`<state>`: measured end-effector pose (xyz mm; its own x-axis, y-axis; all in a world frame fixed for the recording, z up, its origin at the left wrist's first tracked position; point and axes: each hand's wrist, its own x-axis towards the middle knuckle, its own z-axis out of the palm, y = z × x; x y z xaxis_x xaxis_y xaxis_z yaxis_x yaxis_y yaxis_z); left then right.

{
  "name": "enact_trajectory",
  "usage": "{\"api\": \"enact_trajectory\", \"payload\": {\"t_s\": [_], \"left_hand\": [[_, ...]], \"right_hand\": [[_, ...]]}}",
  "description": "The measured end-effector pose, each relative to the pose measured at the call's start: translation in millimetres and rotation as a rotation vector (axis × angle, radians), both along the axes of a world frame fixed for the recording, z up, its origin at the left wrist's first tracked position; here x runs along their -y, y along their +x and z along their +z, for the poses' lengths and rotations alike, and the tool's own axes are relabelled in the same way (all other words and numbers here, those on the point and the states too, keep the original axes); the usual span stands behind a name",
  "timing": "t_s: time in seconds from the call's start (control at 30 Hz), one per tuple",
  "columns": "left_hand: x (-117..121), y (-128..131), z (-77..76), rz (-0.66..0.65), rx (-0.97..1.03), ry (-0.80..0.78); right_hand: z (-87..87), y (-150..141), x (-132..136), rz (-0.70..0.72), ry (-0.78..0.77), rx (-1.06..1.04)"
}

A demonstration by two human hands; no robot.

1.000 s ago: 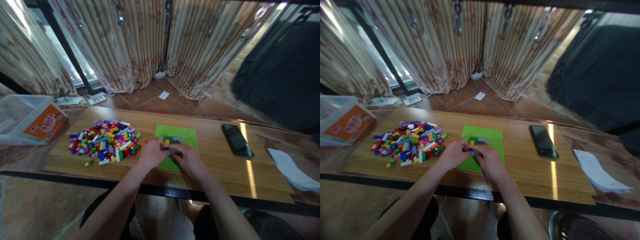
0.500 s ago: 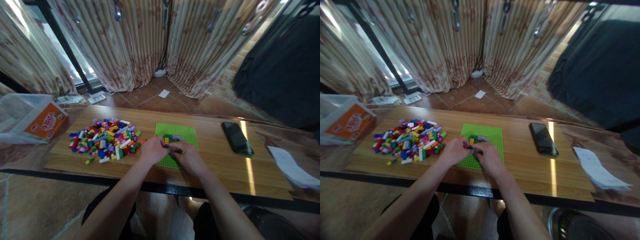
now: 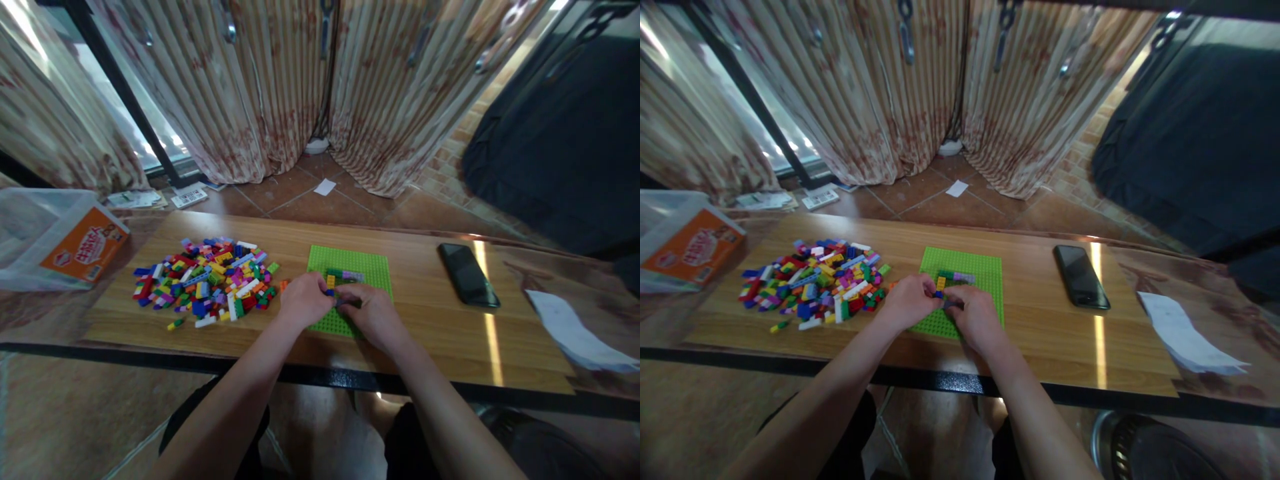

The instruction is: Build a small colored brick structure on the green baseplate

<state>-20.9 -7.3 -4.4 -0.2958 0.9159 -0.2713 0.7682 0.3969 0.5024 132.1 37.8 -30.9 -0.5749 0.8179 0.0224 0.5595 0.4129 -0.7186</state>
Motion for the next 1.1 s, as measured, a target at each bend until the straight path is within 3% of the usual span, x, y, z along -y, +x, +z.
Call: {"api": "enact_trajectory", "payload": {"t_s": [0.27,0.47,0.57,0.77,1.1], "left_hand": [[3,-7,-4.7,-0.043,0.074,0.053],[-1,-18,-13.1,-0.087,0.189,0.116],[-1,-19,-16.3,-0.090,0.198,0.140],[3,-12,-9.3,-0.063,0.146,0.131],[2,-2,-4.4,0.015,0.040,0.057]], "right_hand": [[3.1,8,-2,0.044,-0.061,-0.052],[0.7,26,-18,-0.136,-0.020,-0.024],[1.5,27,-19,-0.142,-0.006,0.018],[5.7,19,-12,-0.063,-0.017,0.070],[8.2,14,-14,-0.093,-0.074,0.101]]}}
